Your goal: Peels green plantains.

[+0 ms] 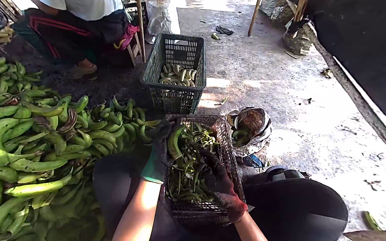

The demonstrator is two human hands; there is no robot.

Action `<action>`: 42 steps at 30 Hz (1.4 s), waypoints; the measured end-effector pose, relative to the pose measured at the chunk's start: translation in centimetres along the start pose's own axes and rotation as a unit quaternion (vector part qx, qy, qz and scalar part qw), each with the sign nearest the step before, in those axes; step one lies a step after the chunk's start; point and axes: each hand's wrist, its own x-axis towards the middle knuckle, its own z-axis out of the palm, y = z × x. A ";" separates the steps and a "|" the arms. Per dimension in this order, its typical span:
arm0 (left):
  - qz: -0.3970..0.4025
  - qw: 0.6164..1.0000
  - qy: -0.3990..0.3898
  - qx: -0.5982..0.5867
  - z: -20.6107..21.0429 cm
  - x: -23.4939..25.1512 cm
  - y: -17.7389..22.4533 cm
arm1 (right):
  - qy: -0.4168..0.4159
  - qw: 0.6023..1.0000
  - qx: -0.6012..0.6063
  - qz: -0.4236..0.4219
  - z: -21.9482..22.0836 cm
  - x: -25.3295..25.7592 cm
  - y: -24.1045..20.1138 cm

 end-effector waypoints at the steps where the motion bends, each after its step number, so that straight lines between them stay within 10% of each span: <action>1: 0.010 0.999 -0.017 -0.026 -0.1 0.1 -0.2 | 0.006 0.998 0.044 0.045 0.4 -0.4 -0.5; 14: 0.096 0.989 -0.033 -0.111 0.8 0.3 -1.5 | 0.006 1.000 0.016 0.007 2.3 -2.6 -0.2; 26: 0.014 0.978 -0.029 -0.206 1.8 -0.1 -2.2 | 0.021 0.991 -0.133 0.012 3.4 -1.3 1.3; 31: 0.078 0.995 0.059 0.004 1.0 0.2 -2.3 | -0.008 0.984 -0.163 0.067 1.7 0.1 -1.2; 34: 0.170 0.981 -0.065 0.067 -0.2 1.0 -1.7 | -0.061 0.984 -0.126 0.109 -0.4 0.6 -3.7; 42: 0.064 0.986 0.069 0.139 1.9 -0.4 -2.2 | -0.040 0.986 -0.099 0.128 1.1 0.7 -1.2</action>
